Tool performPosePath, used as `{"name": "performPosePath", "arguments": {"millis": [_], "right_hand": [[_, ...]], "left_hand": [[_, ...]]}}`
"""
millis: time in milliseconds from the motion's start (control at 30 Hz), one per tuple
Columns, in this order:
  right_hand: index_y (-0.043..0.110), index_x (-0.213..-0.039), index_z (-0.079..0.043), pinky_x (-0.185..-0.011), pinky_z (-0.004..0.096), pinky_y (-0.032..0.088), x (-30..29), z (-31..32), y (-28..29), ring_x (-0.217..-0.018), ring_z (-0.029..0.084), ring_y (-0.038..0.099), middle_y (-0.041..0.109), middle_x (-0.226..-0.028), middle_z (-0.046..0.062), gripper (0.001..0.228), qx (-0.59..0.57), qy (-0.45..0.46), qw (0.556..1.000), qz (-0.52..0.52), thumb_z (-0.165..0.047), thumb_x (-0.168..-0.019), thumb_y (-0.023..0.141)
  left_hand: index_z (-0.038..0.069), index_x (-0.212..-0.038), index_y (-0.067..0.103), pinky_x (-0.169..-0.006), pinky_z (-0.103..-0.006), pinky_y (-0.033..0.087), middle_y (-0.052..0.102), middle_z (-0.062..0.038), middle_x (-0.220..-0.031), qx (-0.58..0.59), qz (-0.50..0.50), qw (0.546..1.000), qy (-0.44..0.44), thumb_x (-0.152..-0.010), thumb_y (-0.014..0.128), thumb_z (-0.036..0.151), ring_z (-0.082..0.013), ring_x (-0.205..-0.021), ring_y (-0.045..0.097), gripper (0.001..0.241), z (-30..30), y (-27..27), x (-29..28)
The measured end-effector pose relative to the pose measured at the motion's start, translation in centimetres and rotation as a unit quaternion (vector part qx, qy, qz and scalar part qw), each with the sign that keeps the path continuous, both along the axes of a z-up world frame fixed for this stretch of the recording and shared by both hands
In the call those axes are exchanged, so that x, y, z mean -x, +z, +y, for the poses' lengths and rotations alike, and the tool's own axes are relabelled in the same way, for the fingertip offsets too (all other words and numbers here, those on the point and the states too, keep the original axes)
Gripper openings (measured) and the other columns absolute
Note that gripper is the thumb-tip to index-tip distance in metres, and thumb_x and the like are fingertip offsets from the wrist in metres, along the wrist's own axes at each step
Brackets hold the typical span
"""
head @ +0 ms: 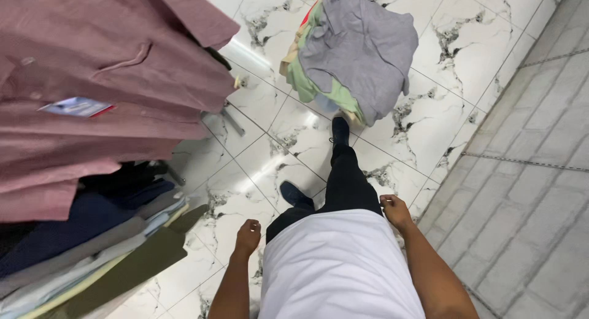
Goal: The person selects several shirts from a clothing rack, buttoning up a grey shirt and then a green shirt to check their appearance.
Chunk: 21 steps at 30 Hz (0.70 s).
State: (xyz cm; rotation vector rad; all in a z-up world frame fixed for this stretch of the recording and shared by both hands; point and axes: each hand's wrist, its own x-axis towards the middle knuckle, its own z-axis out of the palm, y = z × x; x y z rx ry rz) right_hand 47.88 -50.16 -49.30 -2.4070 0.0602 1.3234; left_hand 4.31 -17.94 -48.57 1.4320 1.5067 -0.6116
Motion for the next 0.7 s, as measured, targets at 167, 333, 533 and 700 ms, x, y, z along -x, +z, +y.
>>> {"name": "performPosePath", "arguments": {"millis": [167,333,533,700], "right_hand": [[0.072,-0.129,-0.016,-0.092,0.041,0.055,-8.1,1.7,-3.5,-0.1,0.028,0.074,0.078,-0.106,0.015,0.034,-0.018,-0.01,1.0,0.0,-0.036,-0.103,0.063],[0.073,-0.124,-0.021,-0.093,0.044,0.055,-19.1,6.7,-2.3,-0.103,0.031,0.074,0.079,-0.108,0.012,0.033,0.018,0.079,0.995,0.052,-0.04,-0.101,0.06],[0.069,-0.131,-0.018,-0.106,0.049,0.05,-34.2,20.8,-5.6,-0.125,0.035,0.065,0.073,-0.126,0.014,0.039,0.047,0.187,0.98,0.055,-0.041,-0.103,0.055],[0.068,-0.127,-0.016,-0.105,0.05,0.051,-43.8,35.0,-7.8,-0.12,0.035,0.065,0.072,-0.123,0.015,0.032,-0.041,0.171,0.984,-0.007,-0.033,-0.104,0.053]], "left_hand": [[0.02,-0.13,0.066,-0.107,-0.0481,0.054,0.071,-0.014,-0.128,-0.027,-0.012,1.0,0.001,-0.101,0.053,0.035,-0.0362,-0.128,0.062,0.035,6.3,2.4,-13.3],[0.013,-0.134,0.064,-0.101,-0.0503,0.056,0.068,-0.018,-0.13,-0.012,-0.051,0.998,0.031,-0.105,0.05,0.029,-0.037,-0.123,0.065,0.036,10.3,2.1,-29.5],[0.009,-0.136,0.06,-0.098,-0.0496,0.057,0.064,-0.018,-0.133,0.014,-0.11,0.993,0.03,-0.107,0.047,0.024,-0.0359,-0.121,0.065,0.035,15.0,-0.6,-48.4],[0.003,-0.125,0.062,-0.087,-0.0458,0.059,0.067,-0.02,-0.119,-0.052,-0.195,0.976,0.082,-0.107,0.052,0.02,-0.0334,-0.106,0.071,0.027,19.7,-4.3,-60.7]]}}
